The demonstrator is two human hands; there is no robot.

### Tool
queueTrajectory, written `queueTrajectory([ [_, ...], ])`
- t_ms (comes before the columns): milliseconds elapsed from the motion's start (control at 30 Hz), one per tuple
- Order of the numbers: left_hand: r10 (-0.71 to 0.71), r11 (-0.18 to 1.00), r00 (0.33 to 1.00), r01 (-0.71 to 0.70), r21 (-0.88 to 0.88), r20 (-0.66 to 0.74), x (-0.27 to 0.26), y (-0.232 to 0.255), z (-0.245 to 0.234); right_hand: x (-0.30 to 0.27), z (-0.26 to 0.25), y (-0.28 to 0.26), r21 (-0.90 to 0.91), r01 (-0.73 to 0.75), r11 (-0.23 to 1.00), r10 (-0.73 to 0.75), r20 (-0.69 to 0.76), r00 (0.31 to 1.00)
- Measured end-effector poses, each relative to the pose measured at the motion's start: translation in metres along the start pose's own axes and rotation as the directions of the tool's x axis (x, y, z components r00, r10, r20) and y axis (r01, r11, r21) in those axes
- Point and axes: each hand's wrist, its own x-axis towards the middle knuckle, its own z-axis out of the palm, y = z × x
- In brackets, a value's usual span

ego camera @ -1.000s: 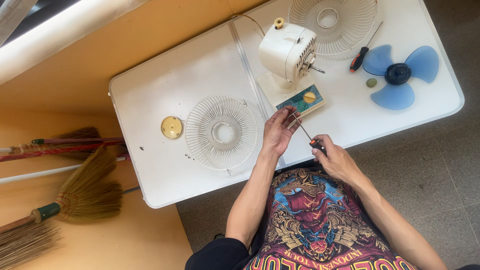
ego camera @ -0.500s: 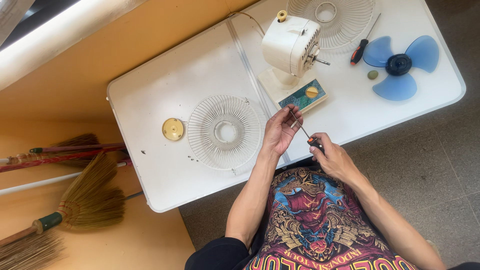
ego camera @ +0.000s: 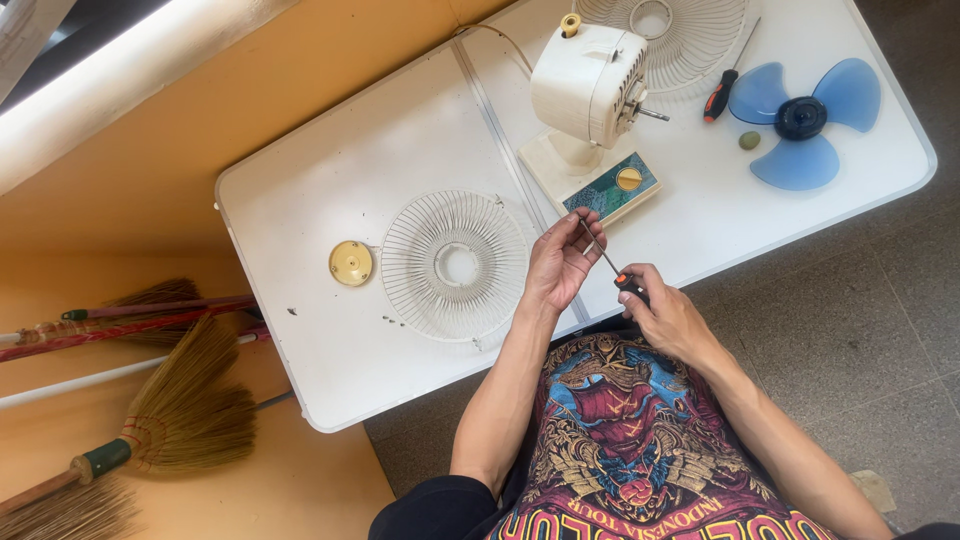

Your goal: The person assembles an electric fan on a white table. They secure the base with a screwdriver, attach the motor housing, and then fit the front and rear wire cages onto the fan assembly.

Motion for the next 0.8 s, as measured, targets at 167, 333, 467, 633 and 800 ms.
queueTrajectory([
  [167, -0.002, 1.0, 1.0, 0.002, 0.01, 0.004, -0.002, 0.003, -0.001, -0.001, 0.004, -0.004, 0.036, -0.034, 0.999, 0.034, 0.001, 0.999],
  [333, 0.013, 0.998, 1.0, -0.013, 0.054, 0.009, 0.001, 0.006, -0.001, 0.002, 0.005, -0.006, 0.078, -0.048, 0.996, 0.048, 0.007, 0.999],
  [467, 0.065, 0.981, 0.998, -0.06, 0.186, -0.02, 0.006, 0.004, 0.001, 0.001, 0.007, -0.007, 0.103, -0.055, 0.993, 0.057, -0.011, 0.998],
  [633, 0.144, 0.953, 0.989, -0.13, 0.275, -0.033, 0.015, -0.002, 0.01, 0.003, 0.011, -0.008, 0.158, -0.075, 0.985, 0.082, -0.039, 0.996],
  [800, 0.24, 0.893, 0.971, -0.21, 0.397, -0.026, 0.021, 0.0, 0.02, 0.006, 0.013, -0.01, 0.067, -0.005, 0.998, 0.017, -0.17, 0.985],
])
